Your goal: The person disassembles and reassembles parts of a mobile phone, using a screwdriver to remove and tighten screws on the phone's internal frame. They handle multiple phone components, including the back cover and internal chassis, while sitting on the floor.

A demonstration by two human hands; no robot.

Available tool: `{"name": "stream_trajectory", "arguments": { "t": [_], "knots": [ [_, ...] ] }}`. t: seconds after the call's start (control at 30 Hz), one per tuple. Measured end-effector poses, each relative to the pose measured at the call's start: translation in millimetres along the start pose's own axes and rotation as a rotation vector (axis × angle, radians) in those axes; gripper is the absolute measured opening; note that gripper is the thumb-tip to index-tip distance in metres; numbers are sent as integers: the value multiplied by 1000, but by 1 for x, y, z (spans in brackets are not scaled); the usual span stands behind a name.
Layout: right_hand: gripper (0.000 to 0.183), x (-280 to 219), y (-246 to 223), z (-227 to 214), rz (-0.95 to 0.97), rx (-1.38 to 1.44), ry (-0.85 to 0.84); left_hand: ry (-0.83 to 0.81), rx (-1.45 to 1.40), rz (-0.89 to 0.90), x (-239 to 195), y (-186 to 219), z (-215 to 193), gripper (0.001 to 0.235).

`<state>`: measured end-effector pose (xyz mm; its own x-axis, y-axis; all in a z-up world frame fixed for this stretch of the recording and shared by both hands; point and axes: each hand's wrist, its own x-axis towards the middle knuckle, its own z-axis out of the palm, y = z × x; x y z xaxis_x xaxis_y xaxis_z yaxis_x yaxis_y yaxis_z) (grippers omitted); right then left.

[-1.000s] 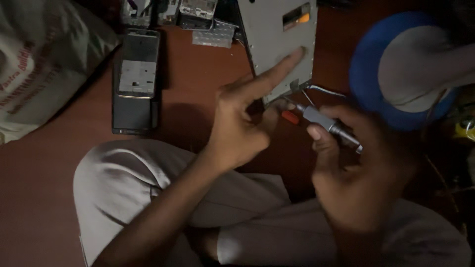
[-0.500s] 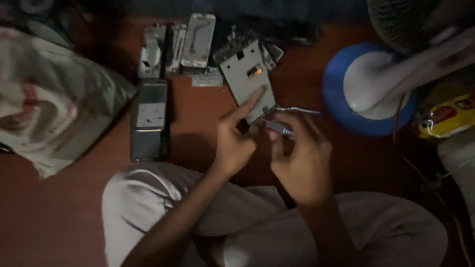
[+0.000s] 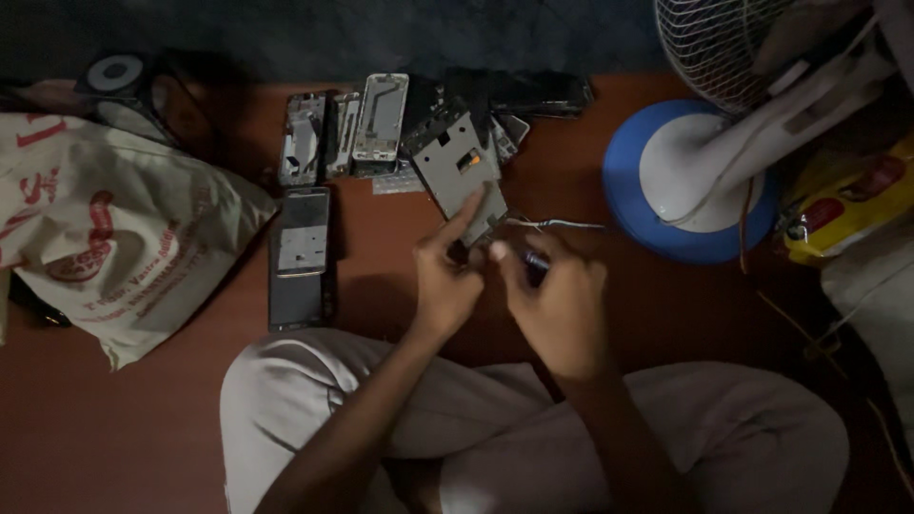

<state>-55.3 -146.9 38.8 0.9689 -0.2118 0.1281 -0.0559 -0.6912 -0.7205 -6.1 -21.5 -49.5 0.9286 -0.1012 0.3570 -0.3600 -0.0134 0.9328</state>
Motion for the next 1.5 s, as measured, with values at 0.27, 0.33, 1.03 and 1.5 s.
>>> {"name": "stream_trajectory", "arguments": {
  "t": [0.27,0.33,1.03,1.5],
  "knots": [
    [22,-4,18,9,-205,73,77,16,86,58,2,2,1,74],
    [24,-4,17,8,-143,161,55,-8,83,-56,1,1,1,76],
    [25,-1,9,-1,-91,158,68,10,52,15,2,3,-1,75],
    [16,6,21,-1,-285,81,199,47,38,69,14,0,-1,71]
  ]
}}
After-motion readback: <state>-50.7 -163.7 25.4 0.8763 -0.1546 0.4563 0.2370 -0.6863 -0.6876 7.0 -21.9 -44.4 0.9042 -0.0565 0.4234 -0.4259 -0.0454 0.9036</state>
